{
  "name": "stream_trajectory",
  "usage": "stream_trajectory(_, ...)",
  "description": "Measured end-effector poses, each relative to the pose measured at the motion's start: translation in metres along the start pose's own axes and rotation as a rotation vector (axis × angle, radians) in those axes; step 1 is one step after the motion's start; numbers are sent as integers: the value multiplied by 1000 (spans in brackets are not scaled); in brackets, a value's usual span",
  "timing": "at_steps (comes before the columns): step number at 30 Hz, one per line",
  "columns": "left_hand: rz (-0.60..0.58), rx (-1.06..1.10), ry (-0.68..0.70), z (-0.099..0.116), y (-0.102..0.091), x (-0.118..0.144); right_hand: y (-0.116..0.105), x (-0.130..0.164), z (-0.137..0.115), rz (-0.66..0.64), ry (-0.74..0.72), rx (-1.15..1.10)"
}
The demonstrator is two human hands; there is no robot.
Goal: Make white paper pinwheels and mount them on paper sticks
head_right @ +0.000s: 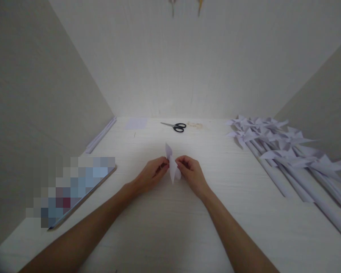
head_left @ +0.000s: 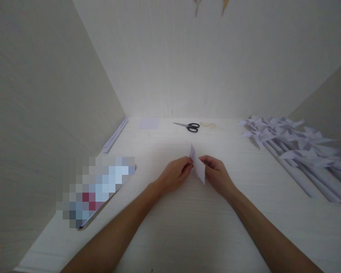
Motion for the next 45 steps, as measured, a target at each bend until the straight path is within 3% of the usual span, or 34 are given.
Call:
stream_trajectory(13, -36, -162, -3, -4, 4, 0, -1, 1, 2, 30, 21, -68)
stream_trajectory(27, -25, -349, 29, -4, 6, 3, 1, 3, -9, 59, -71, 182)
stream_trajectory(33, 30, -175, 60, 0, 1, 4, 2, 9, -14, 92, -159, 257)
stream_trajectory(40, -15, -47, 85, 3, 2, 4, 3, 15, -20, 165, -308, 448)
stream_trajectory(45, -30, 57, 59, 3, 3, 3, 5, 16, -20, 192, -301, 482)
Point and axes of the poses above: each hand's wrist, its own x-axis away from the middle knuckle, its own y-axis out of the palm, z = x × y, the point moved 2 cm from there along -x, towards the middle knuckle
